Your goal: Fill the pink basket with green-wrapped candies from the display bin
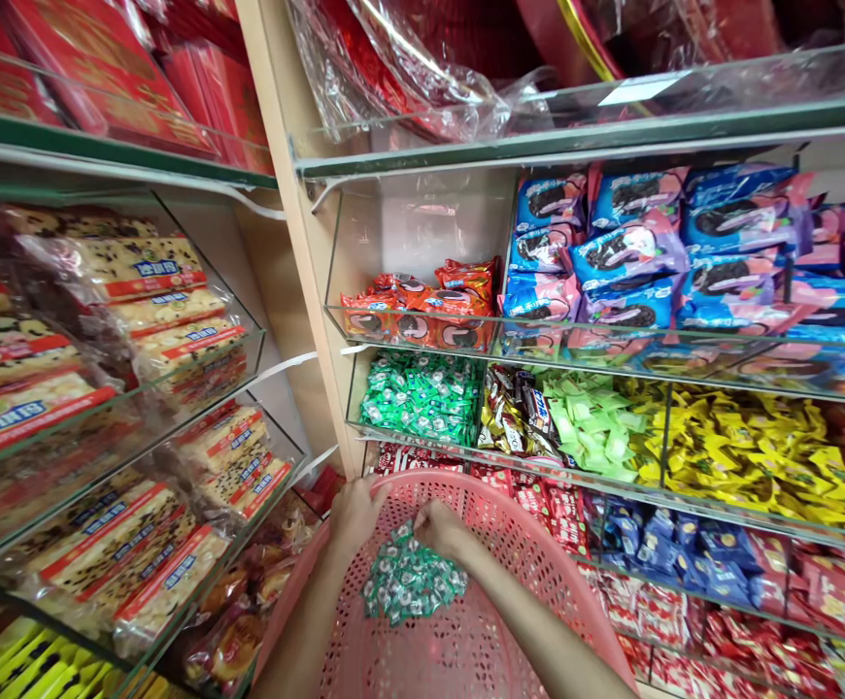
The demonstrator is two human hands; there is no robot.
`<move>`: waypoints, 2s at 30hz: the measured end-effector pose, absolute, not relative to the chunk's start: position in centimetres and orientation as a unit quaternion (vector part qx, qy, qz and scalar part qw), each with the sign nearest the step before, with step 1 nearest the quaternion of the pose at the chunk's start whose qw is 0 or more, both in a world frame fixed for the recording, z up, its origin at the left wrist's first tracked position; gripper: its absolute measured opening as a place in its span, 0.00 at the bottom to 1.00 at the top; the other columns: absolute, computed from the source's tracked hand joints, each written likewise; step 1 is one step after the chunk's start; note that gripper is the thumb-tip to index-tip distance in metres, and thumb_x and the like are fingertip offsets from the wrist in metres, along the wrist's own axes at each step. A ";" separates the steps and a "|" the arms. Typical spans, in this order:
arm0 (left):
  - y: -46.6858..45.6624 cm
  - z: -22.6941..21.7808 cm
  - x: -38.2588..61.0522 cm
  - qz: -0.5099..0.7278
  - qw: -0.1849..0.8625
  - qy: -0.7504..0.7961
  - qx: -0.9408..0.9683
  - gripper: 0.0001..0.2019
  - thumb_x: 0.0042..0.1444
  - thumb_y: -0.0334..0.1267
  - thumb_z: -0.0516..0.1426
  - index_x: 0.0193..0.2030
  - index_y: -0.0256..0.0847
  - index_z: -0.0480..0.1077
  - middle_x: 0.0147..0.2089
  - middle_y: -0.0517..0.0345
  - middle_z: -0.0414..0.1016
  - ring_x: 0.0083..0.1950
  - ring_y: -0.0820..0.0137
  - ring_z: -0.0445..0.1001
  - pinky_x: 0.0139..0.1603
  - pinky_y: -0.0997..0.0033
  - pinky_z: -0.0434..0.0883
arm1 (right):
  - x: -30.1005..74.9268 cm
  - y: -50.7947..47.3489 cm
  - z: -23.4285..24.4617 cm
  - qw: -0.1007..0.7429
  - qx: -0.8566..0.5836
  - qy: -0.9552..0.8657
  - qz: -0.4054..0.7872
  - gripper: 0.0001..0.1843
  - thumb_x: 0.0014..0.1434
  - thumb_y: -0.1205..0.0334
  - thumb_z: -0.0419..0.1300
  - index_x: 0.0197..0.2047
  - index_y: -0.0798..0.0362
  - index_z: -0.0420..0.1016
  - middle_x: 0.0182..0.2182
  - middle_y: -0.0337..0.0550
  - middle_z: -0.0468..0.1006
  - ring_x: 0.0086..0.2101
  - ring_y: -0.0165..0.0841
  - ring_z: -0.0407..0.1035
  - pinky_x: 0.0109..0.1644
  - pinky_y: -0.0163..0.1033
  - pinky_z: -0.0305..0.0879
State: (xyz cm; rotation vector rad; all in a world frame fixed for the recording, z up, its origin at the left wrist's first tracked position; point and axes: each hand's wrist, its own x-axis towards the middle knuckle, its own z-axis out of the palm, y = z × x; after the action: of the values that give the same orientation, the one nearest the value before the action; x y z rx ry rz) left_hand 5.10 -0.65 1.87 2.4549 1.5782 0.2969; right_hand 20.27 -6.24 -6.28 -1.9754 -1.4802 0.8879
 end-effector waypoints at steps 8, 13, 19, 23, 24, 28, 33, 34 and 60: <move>-0.8 2.0 5.2 0.094 0.093 0.535 0.834 0.20 0.61 0.49 0.45 0.47 0.41 0.72 0.42 0.47 0.77 0.45 0.63 0.74 0.41 0.70 0.64 | 20.0 -7.1 -3.9 0.219 -0.782 -0.532 0.243 0.04 0.46 0.71 0.59 0.28 0.55 0.71 0.28 0.39 0.75 0.30 0.29 0.65 0.31 0.31 0.52; -0.7 1.9 5.2 0.103 0.101 0.535 0.832 0.20 0.61 0.48 0.45 0.48 0.41 0.72 0.42 0.47 0.77 0.45 0.63 0.74 0.42 0.69 0.64 | 18.8 -7.8 0.0 0.200 -0.770 -0.574 0.195 0.03 0.50 0.69 0.57 0.27 0.54 0.71 0.25 0.38 0.73 0.28 0.27 0.63 0.29 0.30 0.47; -0.6 2.1 5.2 0.091 0.107 0.542 0.829 0.18 0.61 0.45 0.46 0.49 0.42 0.71 0.42 0.48 0.77 0.46 0.65 0.74 0.41 0.71 0.64 | 17.3 -8.1 7.7 0.283 -0.699 -0.641 0.140 0.08 0.55 0.62 0.56 0.26 0.53 0.70 0.21 0.35 0.71 0.24 0.26 0.61 0.26 0.30 0.46; -0.5 2.1 5.4 0.092 0.098 0.545 0.828 0.19 0.61 0.46 0.45 0.49 0.42 0.71 0.43 0.47 0.77 0.45 0.63 0.74 0.41 0.70 0.65 | 17.7 -5.8 12.6 0.315 -0.690 -0.648 0.073 0.08 0.58 0.60 0.55 0.30 0.51 0.72 0.24 0.37 0.75 0.26 0.27 0.65 0.29 0.30 0.50; -0.5 2.2 5.4 0.091 0.096 0.545 0.828 0.19 0.61 0.47 0.45 0.48 0.41 0.71 0.43 0.47 0.77 0.45 0.63 0.74 0.41 0.70 0.65 | 17.9 -5.0 13.4 0.311 -0.702 -0.638 0.056 0.07 0.58 0.60 0.55 0.31 0.51 0.73 0.26 0.37 0.76 0.28 0.28 0.67 0.30 0.30 0.51; -0.5 2.5 5.4 0.091 0.102 0.547 0.826 0.19 0.61 0.47 0.46 0.48 0.41 0.71 0.43 0.47 0.77 0.46 0.64 0.74 0.42 0.71 0.65 | 18.4 -1.4 14.5 0.250 -0.759 -0.601 0.019 0.08 0.56 0.56 0.58 0.34 0.51 0.74 0.33 0.43 0.78 0.36 0.33 0.71 0.33 0.33 0.55; -0.8 3.1 5.5 0.089 0.100 0.550 0.824 0.19 0.61 0.47 0.46 0.49 0.42 0.71 0.44 0.48 0.77 0.47 0.63 0.74 0.42 0.70 0.65 | 17.7 1.0 14.0 0.199 -0.787 -0.583 0.025 0.19 0.56 0.46 0.56 0.37 0.54 0.75 0.37 0.51 0.78 0.41 0.39 0.72 0.37 0.37 0.61; -0.8 3.2 5.5 0.087 0.100 0.548 0.826 0.19 0.61 0.47 0.46 0.48 0.42 0.71 0.44 0.48 0.77 0.47 0.63 0.74 0.42 0.70 0.66 | 17.6 1.2 13.9 0.194 -0.790 -0.581 0.031 0.21 0.55 0.45 0.57 0.37 0.55 0.75 0.38 0.52 0.78 0.41 0.40 0.72 0.38 0.38 0.62; -0.5 2.0 5.1 0.087 0.113 0.566 0.812 0.17 0.60 0.45 0.47 0.46 0.40 0.72 0.44 0.47 0.77 0.48 0.63 0.74 0.42 0.70 0.65 | 18.4 -9.0 9.9 0.275 -0.607 -0.735 0.124 0.10 0.58 0.53 0.57 0.38 0.51 0.70 0.24 0.34 0.71 0.25 0.27 0.63 0.28 0.31 0.49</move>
State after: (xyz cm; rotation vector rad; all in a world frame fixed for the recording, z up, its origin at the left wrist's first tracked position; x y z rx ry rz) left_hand 5.10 -0.54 1.96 2.3837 1.6601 0.2556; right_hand 18.42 -9.04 9.89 -1.6320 -1.9765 0.3325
